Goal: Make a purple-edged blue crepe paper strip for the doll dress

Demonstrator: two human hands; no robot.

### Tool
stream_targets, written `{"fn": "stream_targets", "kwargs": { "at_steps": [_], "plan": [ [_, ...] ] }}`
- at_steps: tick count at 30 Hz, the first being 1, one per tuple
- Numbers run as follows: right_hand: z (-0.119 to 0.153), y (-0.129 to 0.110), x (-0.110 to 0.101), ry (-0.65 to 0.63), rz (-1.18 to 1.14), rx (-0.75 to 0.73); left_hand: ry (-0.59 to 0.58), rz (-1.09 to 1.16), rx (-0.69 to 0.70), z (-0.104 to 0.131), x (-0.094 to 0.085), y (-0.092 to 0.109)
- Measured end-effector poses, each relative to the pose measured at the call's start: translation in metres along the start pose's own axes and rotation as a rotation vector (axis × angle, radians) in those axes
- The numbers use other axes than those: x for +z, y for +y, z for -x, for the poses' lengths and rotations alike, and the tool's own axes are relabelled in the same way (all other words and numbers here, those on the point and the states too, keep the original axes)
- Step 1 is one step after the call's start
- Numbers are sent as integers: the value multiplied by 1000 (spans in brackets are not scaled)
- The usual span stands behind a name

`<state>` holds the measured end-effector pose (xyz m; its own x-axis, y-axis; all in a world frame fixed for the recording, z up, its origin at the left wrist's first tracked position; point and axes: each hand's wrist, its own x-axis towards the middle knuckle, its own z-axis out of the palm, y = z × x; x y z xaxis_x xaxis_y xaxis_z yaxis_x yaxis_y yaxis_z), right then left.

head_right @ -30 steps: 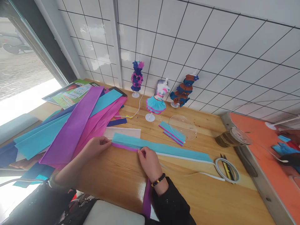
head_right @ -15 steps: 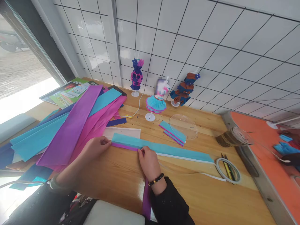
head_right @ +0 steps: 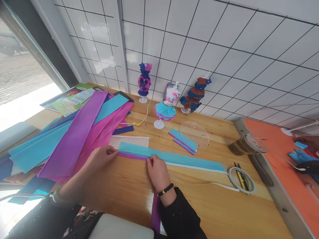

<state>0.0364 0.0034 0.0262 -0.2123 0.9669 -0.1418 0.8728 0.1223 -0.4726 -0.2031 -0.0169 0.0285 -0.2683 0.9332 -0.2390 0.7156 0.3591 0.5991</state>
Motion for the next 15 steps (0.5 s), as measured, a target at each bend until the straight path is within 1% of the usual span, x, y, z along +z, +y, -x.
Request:
{"fn": "stream_targets", "kwargs": {
  "at_steps": [15],
  "plan": [
    [-2,-3,2,2,19,60,-10,0,-28,-2,1,-3]
  ]
}}
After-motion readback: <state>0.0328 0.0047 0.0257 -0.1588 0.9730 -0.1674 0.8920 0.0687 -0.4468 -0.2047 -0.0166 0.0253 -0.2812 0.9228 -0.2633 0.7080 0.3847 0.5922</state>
